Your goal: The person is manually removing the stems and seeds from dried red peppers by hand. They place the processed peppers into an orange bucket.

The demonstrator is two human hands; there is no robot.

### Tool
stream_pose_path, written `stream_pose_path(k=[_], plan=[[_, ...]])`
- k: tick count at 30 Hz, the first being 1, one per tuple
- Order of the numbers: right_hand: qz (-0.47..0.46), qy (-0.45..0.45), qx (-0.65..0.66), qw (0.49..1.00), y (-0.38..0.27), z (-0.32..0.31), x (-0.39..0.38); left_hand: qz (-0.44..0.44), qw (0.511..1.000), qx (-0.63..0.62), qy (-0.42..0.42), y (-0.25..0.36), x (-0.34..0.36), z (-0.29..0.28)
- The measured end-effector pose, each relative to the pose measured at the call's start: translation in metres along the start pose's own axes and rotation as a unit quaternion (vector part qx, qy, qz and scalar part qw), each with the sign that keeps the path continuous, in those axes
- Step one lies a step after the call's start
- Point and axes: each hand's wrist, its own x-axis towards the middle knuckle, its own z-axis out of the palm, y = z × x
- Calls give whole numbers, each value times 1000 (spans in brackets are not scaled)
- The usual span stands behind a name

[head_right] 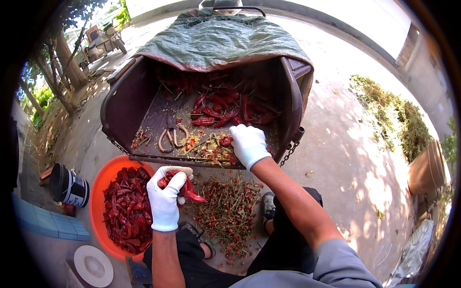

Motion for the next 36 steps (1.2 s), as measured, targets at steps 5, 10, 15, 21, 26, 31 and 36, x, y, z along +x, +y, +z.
stream_pose_path(k=[5, 10, 15, 21, 26, 31, 36], plan=[[21, -90, -2, 996, 6, 13, 11, 18, 999, -32, -6, -8, 0, 10], [60, 19, 141, 988, 3, 10, 9, -20, 998, -63, 3, -5, 4, 10], [13, 88, 419, 904, -44, -23, -14, -9, 998, -37, 40, -8, 7, 9], [25, -56, 569, 820, -79, -39, -48, 33, 998, 6, 48, -15, 10, 10], [-18, -43, 566, 823, -77, -35, -50, 14, 1000, 1, -17, -16, 7, 7], [-28, -64, 560, 825, -68, -37, -43, 60, 993, 72, -65, -10, 4, 9], [-7, -67, 575, 815, -70, -40, -42, 168, 963, 210, 27, -25, 5, 9]])
